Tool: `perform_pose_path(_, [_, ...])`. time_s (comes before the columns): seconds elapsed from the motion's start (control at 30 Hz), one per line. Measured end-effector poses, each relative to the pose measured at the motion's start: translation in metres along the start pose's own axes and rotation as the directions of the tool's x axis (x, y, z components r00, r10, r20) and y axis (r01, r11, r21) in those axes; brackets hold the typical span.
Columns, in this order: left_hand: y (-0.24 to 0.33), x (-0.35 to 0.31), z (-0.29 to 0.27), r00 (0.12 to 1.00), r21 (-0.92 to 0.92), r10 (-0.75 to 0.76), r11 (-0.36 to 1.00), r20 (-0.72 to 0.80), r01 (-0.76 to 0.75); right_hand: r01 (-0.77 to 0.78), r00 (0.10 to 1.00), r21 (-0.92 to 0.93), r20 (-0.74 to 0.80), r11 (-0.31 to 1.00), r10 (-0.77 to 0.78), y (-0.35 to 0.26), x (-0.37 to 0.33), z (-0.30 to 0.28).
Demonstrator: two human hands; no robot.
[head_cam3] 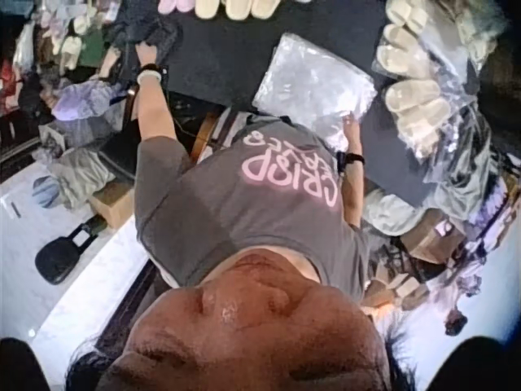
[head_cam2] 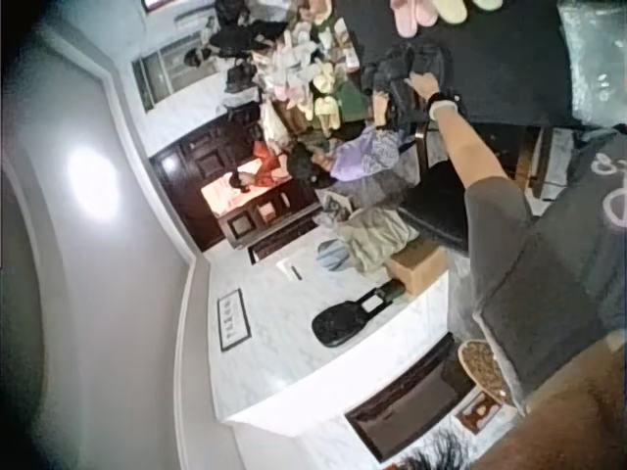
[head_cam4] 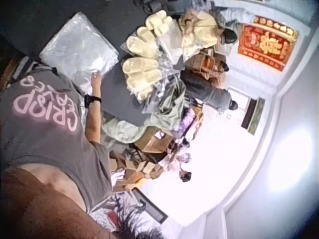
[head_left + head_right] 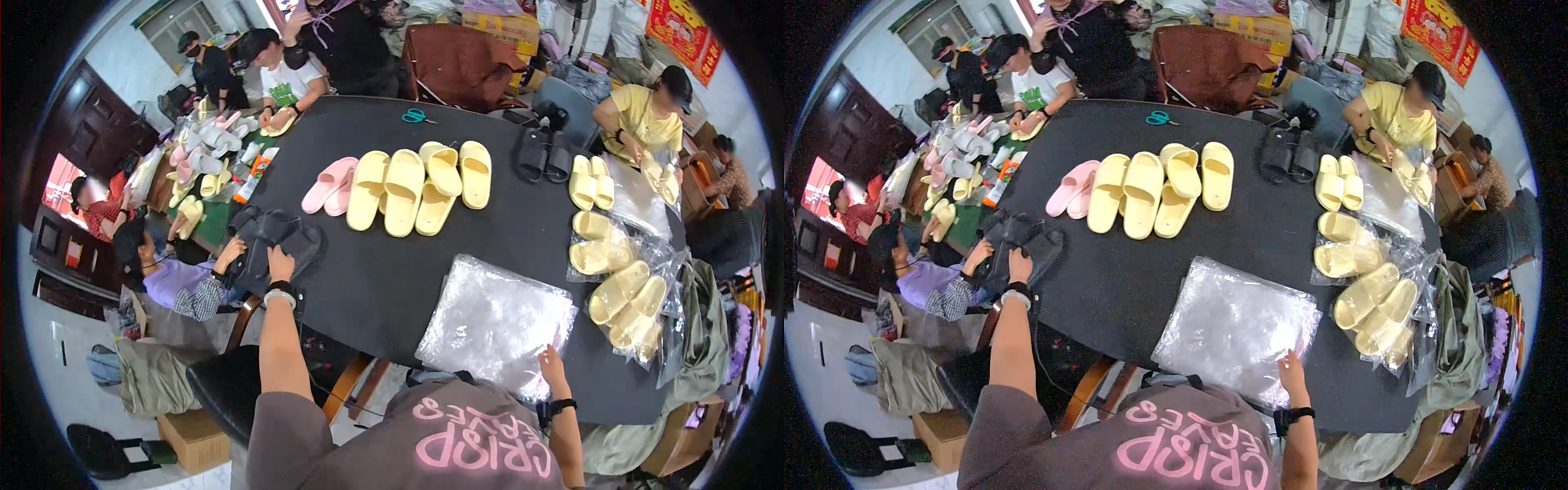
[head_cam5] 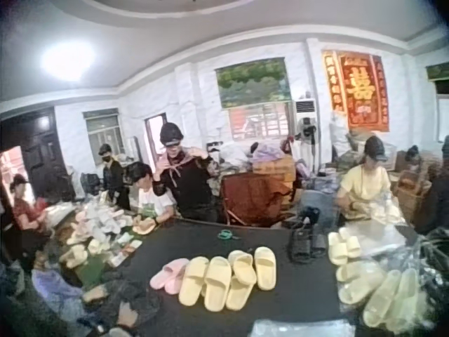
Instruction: The person places pairs of yellow and black slippers into clear plastic bags on a table. They then fold a purple paper insert and place it into a bag. The person continues to pack additional pairs of slippers into plastic bags.
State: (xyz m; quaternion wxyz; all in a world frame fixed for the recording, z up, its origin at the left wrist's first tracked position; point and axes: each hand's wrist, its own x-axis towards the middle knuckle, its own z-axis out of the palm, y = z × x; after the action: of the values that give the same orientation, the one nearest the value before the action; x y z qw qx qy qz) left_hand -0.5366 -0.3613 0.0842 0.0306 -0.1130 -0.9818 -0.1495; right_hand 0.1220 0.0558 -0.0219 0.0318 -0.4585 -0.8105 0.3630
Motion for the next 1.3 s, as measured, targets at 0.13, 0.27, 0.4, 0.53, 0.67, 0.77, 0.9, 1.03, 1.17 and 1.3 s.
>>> perform_pose_path(0.13, [0.064,-0.038,0.023,0.976,-0.136,0.21,0.97,0.057,-0.201,-0.051,0.999,-0.026,0.003,0.998,0.051,-0.021,-0.011,-0.008])
perform_pose_path(0.27, [0.151,-0.147,0.06,0.797,-0.344,0.574,0.799,0.191,-0.493,-0.064,0.996,0.08,0.07,0.995,0.059,-0.01,-0.003,-0.001])
perform_pose_path(0.4, [0.232,-0.253,0.063,0.458,-0.384,0.784,0.61,0.419,-0.693,0.016,0.998,0.064,-0.058,0.998,-0.013,-0.019,0.003,-0.043])
perform_pose_path(0.53, [0.246,-0.301,0.106,0.351,-0.333,0.765,0.577,0.54,-0.746,0.076,0.873,-0.183,-0.463,0.98,-0.154,-0.001,0.036,-0.109])
perform_pose_path(0.67, [0.246,-0.312,0.119,0.345,-0.249,0.719,0.581,0.603,-0.774,-0.125,0.84,-0.554,-0.501,0.823,-0.209,-0.002,0.07,-0.192])
perform_pose_path(0.77, [0.246,-0.314,0.117,0.36,-0.247,0.722,0.586,0.591,-0.772,-0.19,0.888,-0.64,-0.435,0.744,-0.148,0.01,0.096,-0.22])
perform_pose_path(0.9, [0.247,-0.316,0.114,0.373,-0.231,0.722,0.588,0.583,-0.776,-0.248,0.962,-0.66,-0.256,0.709,0.098,0.017,0.119,-0.225])
perform_pose_path(1.03, [0.247,-0.317,0.113,0.383,-0.219,0.715,0.594,0.585,-0.774,-0.239,0.964,-0.53,-0.232,0.813,0.132,0.028,0.129,-0.221])
perform_pose_path(1.17, [0.245,-0.318,0.118,0.391,-0.24,0.728,0.597,0.564,-0.765,-0.065,0.968,-0.218,-0.252,0.974,0.008,0.022,0.117,-0.232])
perform_pose_path(1.3, [0.244,-0.319,0.119,0.4,-0.264,0.744,0.598,0.535,-0.757,0.01,0.994,0.229,-0.11,0.973,0.016,-0.05,0.062,-0.235])
